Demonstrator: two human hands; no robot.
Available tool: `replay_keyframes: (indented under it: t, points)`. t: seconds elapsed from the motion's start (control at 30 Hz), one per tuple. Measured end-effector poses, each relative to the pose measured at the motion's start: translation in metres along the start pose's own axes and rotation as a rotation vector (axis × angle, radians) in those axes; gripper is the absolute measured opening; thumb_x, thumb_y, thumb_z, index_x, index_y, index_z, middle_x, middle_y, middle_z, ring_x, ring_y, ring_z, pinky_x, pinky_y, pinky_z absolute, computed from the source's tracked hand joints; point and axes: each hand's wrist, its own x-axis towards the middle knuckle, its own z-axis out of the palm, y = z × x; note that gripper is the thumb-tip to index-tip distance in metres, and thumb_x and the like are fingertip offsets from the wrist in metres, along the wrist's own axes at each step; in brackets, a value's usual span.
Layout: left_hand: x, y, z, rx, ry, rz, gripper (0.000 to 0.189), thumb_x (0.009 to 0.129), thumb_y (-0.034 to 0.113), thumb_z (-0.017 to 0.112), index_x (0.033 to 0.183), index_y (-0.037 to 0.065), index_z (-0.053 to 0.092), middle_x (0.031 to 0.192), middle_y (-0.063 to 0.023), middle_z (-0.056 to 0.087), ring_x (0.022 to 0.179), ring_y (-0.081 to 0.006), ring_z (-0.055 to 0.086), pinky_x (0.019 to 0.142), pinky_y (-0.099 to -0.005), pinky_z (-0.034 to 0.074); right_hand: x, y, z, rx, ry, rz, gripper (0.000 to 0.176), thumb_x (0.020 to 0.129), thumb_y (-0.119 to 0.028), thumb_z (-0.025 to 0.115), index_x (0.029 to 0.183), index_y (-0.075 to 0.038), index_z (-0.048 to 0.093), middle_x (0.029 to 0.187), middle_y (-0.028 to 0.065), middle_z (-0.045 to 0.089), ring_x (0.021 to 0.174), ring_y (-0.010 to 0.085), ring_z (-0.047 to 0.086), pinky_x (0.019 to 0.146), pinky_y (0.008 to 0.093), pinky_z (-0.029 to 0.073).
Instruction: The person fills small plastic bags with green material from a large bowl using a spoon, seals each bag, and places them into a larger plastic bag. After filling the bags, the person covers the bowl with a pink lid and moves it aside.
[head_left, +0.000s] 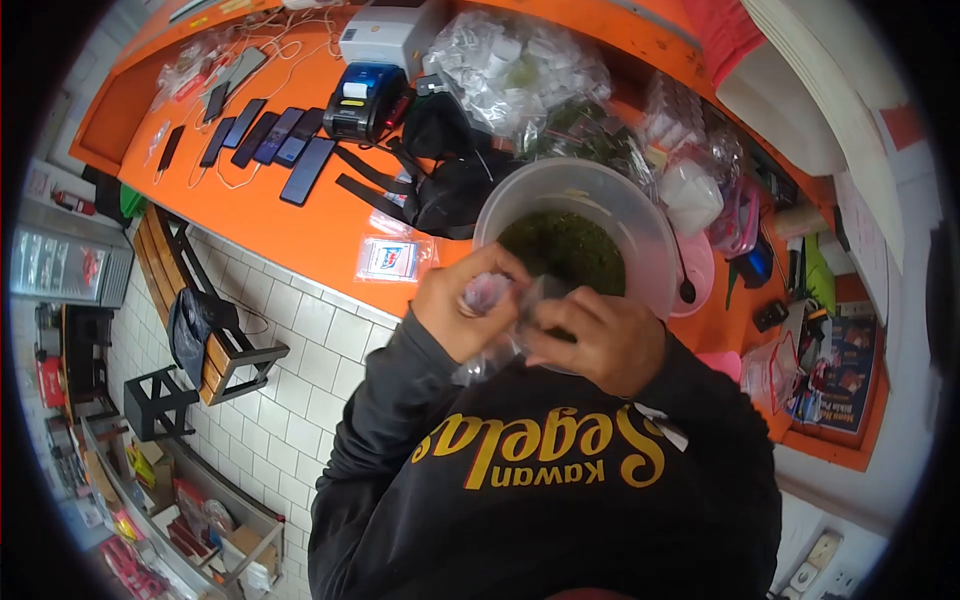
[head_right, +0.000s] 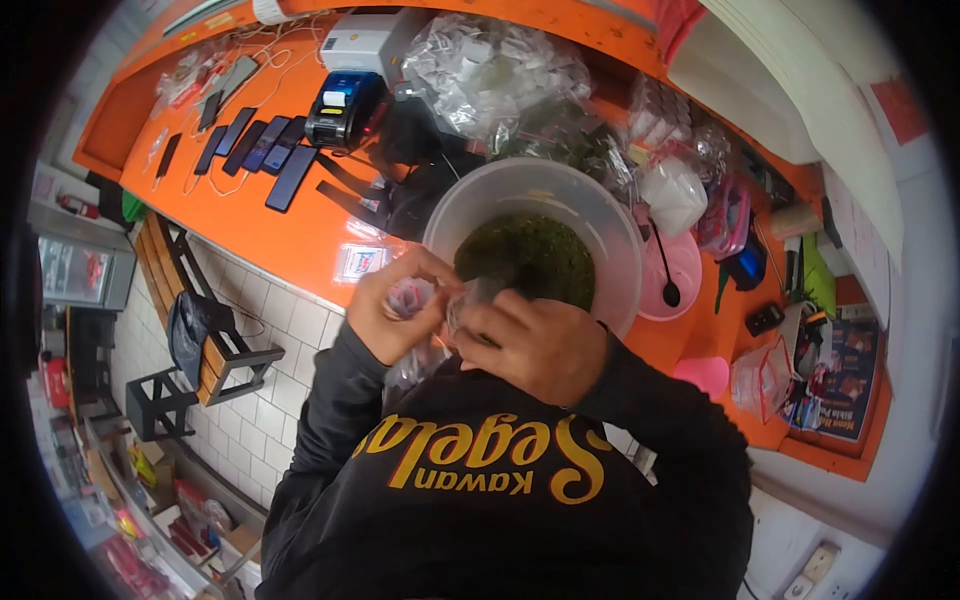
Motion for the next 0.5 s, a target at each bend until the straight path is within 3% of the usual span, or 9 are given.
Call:
replay_keyframes:
  t: [0.07,0.17,0.2,0.27,0.3,0.37,0.4,0.43,0.5]
  points:
    - [0.001,0.012,-0.012,-0.005,-0.109,-0.218,0.018,0.079,-0.005,0.060,0.096,-0.001,0.063,0.086,-0.0093,0.064,0.084,-0.0174,0.063,0.076,-0.0286,0.048,0.002,0.005,-0.009,-0.136,-0.085,-0.297,0.023,0.074,-0.021,0.072,0.095,-0.015,0.068,0.103,-0.0046,0.061,0.076,0.0121,0.055,0.049,0.0251,0.047]
    - [0.009,0.004,-0.017,0.074,-0.150,0.249,0.029,0.076,0.000,0.069,0.105,-0.002,0.063,0.098,-0.0108,0.065,0.093,-0.0193,0.062,0.084,-0.0311,0.046,0.014,0.001,-0.032,-0.076,-0.126,-0.180,0.012,0.079,-0.018,0.067,0.088,-0.011,0.066,0.105,-0.0032,0.061,0.078,0.0135,0.055,0.058,0.0234,0.048]
    - [0.008,0.006,-0.018,0.072,-0.161,0.251,0.029,0.076,0.000,0.069,0.105,-0.002,0.063,0.098,-0.0108,0.065,0.093,-0.0193,0.062,0.084,-0.0311,0.046,0.017,0.002,-0.035,-0.078,-0.123,-0.169,0.012,0.079,-0.018,0.067,0.088,-0.011,0.066,0.105,-0.0032,0.061,0.078,0.0135,0.055,0.058,0.0234,0.048]
    - [-0.002,0.017,-0.021,-0.028,-0.200,0.195,0.039,0.075,0.001,0.074,0.112,0.000,0.061,0.102,-0.0127,0.067,0.095,-0.0228,0.064,0.085,-0.0319,0.049,0.022,0.006,-0.036,0.174,-0.098,-0.100,0.013,0.081,-0.016,0.066,0.092,-0.010,0.065,0.102,-0.0018,0.062,0.078,0.0155,0.056,0.062,0.0261,0.050]
    - [-0.013,0.021,-0.032,-0.121,-0.291,-0.338,0.050,0.072,0.000,0.077,0.118,-0.001,0.058,0.113,-0.0147,0.064,0.104,-0.0232,0.062,0.092,-0.0332,0.047,0.026,0.010,-0.032,0.172,-0.097,-0.089,0.013,0.081,-0.016,0.066,0.092,-0.010,0.065,0.102,-0.0018,0.062,0.078,0.0155,0.056,0.062,0.0261,0.050]
    - [-0.019,0.006,-0.036,-0.166,-0.306,-0.176,0.049,0.072,0.000,0.078,0.117,-0.002,0.058,0.115,-0.0156,0.064,0.103,-0.0216,0.063,0.088,-0.0315,0.049,0.034,0.025,-0.018,0.585,0.096,0.042,0.013,0.083,-0.012,0.065,0.096,-0.012,0.066,0.093,0.0005,0.063,0.074,0.0167,0.055,0.060,0.0251,0.049]
    - [-0.021,0.000,-0.036,-0.208,-0.310,-0.013,0.049,0.072,0.000,0.078,0.117,-0.003,0.058,0.116,-0.0164,0.063,0.101,-0.0200,0.064,0.084,-0.0298,0.051,0.038,0.042,-0.015,0.514,-0.056,0.183,0.018,0.083,-0.014,0.066,0.101,-0.012,0.064,0.091,0.0030,0.063,0.076,0.0187,0.057,0.063,0.0271,0.049]
    - [-0.027,-0.001,-0.037,-0.288,-0.320,-0.072,0.053,0.071,0.002,0.080,0.118,-0.005,0.057,0.117,-0.0167,0.062,0.095,-0.0171,0.065,0.070,-0.0237,0.053,0.042,0.060,-0.011,0.441,-0.209,0.321,0.023,0.084,-0.016,0.066,0.106,-0.012,0.062,0.090,0.0055,0.063,0.079,0.0206,0.060,0.066,0.0290,0.050]
    - [-0.038,-0.014,-0.043,-0.377,-0.376,-0.053,0.054,0.071,0.002,0.080,0.119,-0.005,0.057,0.119,-0.0176,0.061,0.093,-0.0165,0.065,0.065,-0.0217,0.052,0.035,0.087,0.036,0.163,-0.718,0.342,0.035,0.082,-0.024,0.068,0.114,-0.012,0.058,0.095,0.0093,0.065,0.088,0.0239,0.064,0.074,0.0352,0.050]
